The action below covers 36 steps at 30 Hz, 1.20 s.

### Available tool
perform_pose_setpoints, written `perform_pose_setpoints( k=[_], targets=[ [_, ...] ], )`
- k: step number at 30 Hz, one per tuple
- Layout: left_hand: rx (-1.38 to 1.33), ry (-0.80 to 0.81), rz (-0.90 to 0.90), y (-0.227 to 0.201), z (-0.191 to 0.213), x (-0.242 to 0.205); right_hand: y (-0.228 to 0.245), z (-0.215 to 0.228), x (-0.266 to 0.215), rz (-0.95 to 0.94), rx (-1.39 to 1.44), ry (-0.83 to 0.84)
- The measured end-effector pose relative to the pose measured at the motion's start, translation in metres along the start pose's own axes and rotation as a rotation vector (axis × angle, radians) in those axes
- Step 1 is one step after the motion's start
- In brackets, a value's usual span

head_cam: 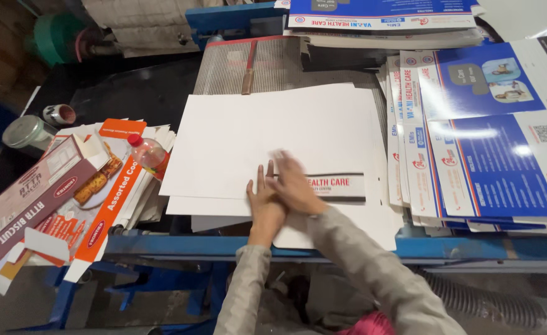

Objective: The person folds large white sheets of paper in half by hand. They repeatedly pick up a sheet, fold it, and press the crease flat before stacking the finished item on a pile to the right. The process is continuous and repetitive throughout the clip.

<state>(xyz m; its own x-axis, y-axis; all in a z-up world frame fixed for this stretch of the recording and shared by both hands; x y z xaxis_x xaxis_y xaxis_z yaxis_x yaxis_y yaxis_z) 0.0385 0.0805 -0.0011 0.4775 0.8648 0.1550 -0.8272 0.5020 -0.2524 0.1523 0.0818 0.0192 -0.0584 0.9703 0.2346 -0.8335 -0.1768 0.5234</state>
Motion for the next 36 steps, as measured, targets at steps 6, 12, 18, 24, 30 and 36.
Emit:
perform_pose_setpoints(
  k=[6, 12, 18, 24, 30, 36],
  targets=[
    [-0.117, 0.010, 0.022, -0.010, 0.019, 0.001, -0.115, 0.063, -0.032, -0.082, -0.181, -0.204],
    [0.024, 0.103, 0.095, -0.035, 0.018, 0.016, -0.103, 0.078, -0.043, -0.099, 0.032, -0.309],
    [-0.085, 0.185, -0.082, -0.140, -0.016, 0.058, -0.108, 0.081, -0.048, -0.095, 0.148, -0.400],
    [-0.055, 0.064, 0.025, -0.076, -0.021, 0.088, -0.106, 0.076, -0.051, -0.025, -0.037, -0.357],
    [0.025, -0.228, 0.090, -0.014, -0.005, 0.083, -0.076, 0.067, -0.057, -0.026, -0.285, -0.245],
    [-0.025, -0.085, -0.063, -0.011, -0.009, 0.084, -0.093, 0.059, -0.046, -0.167, -0.228, -0.293]
  ],
)
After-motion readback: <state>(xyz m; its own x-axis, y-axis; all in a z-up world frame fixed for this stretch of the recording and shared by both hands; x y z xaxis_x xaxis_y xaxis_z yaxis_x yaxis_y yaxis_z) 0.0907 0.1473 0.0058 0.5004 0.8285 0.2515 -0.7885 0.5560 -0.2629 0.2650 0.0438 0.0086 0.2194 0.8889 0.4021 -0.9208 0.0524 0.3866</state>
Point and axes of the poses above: each hand's wrist, its own x-axis towards the middle knuckle, its own z-axis out of the back of the hand, y = z × x, the point moved 1 cm from there along x, towards the middle knuckle, and after that the axes turned 5 degrees about -x, right-handed, at the moved point
